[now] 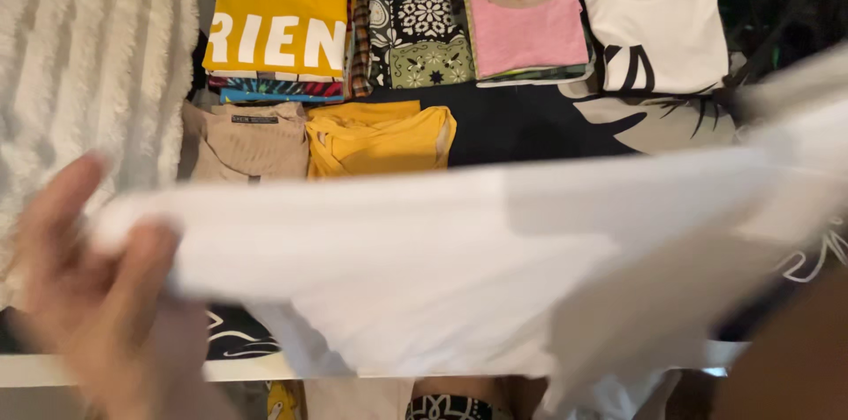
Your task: The person folds a white t-shirt and a white and green baseball-style shirt on a bed. They smooth and fold each garment neatly, then place the folded shirts into a pile.
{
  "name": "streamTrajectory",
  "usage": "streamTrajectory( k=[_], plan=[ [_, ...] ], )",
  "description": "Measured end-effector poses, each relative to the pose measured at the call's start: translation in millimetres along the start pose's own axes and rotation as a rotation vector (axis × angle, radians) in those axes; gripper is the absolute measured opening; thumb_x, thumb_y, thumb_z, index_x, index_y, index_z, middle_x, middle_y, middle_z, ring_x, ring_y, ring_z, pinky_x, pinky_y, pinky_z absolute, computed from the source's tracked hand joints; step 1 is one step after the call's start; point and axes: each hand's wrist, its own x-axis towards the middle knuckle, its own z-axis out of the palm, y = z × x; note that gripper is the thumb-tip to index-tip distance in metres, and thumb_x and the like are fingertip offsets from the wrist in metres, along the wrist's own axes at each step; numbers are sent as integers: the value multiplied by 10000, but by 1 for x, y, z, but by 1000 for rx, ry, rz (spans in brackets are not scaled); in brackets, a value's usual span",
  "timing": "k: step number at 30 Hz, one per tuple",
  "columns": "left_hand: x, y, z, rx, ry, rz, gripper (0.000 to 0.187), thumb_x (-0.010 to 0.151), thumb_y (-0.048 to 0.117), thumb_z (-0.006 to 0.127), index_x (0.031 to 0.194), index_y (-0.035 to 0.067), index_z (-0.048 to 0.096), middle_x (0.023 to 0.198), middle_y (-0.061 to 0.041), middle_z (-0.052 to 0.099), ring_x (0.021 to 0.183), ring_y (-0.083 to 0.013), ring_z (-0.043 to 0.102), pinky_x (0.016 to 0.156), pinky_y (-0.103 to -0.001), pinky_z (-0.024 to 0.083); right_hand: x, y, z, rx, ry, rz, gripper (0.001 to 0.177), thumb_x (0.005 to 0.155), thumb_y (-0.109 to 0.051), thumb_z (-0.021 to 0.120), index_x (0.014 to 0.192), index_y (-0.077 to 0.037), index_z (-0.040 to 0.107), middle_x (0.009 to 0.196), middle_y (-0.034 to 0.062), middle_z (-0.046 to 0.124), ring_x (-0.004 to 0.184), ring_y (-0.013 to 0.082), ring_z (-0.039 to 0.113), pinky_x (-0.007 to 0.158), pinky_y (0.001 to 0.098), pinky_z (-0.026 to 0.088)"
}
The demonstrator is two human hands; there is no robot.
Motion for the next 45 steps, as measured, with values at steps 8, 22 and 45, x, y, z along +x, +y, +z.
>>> streamTrajectory(
  k=[8,22,45],
  plan=[
    [52,-11,29,173,-95,-209,508,964,-96,630,1452,15,544,1031,-141,739,964,-186,718,871,-301,582,109,34,-11,-247,-157,-68,356,1091,-128,676,1409,-22,557,1307,96,636,1168,216,618,1045,342,529],
    [27,-253,122,1146,-410,393,590,856,153,670,1369,-81,494,1328,-356,530,1261,-530,496,1080,-607,368,-117,13,122,-275,-440,-458,527,993,-216,660,1445,-13,482,1448,194,545,1340,365,508,1126,488,387],
    [-123,-122,-11,1203,-178,-518,356,889,327,742,982,-9,674,798,-154,669,742,-322,647,694,-412,518,-190,23,-118,-1031,-226,148,503,979,-365,751,1254,52,696,1302,334,638,1215,465,600,1021,510,491]
  ],
)
